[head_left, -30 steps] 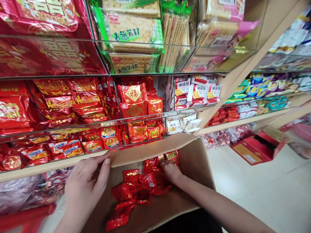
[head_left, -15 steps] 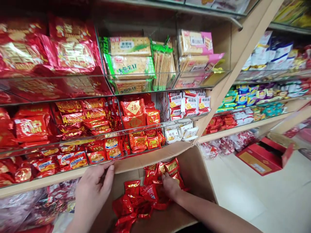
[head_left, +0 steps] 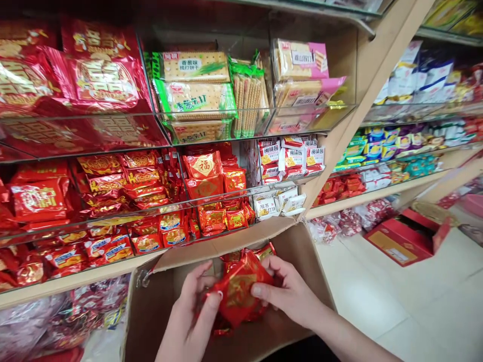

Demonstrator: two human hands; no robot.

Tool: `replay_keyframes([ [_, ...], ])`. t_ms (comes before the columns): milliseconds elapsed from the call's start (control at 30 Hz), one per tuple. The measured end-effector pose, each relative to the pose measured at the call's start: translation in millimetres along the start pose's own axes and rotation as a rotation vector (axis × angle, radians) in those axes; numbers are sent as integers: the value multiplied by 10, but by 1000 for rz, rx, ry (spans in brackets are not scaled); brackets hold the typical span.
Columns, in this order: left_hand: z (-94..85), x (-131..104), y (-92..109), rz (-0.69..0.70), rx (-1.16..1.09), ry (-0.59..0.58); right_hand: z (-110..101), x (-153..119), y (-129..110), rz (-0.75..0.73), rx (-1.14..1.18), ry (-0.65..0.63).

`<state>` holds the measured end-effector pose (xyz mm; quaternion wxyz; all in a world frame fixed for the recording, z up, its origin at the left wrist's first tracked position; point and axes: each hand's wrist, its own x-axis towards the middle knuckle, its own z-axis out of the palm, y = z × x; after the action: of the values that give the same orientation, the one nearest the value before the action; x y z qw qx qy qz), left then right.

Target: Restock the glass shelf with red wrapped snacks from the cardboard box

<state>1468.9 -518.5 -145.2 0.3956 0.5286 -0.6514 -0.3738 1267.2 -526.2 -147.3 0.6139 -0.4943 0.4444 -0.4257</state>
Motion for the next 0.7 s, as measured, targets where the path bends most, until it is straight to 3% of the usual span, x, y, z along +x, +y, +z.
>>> replay_keyframes([
  [100,108,129,131,-139,-145,12,137,57,7,12,133,81],
  [267,138,224,215,-32,-31,210,253,151,141,-79,255,169],
  [367,115,240,183,-28,10,220,284,153,171,-15,251,175],
  [433,68,261,148,-31,39,205,272,130,168,-78,99,210],
  [533,-23,306,97,-25,73,187,196,83,137,-414,-359,252],
  [633,-63,340,84,-64,16,156,105,68,78,-716,-865,72],
  [700,-57,340,108,-94,-60,126,67,87,37,-829,-1031,-17],
])
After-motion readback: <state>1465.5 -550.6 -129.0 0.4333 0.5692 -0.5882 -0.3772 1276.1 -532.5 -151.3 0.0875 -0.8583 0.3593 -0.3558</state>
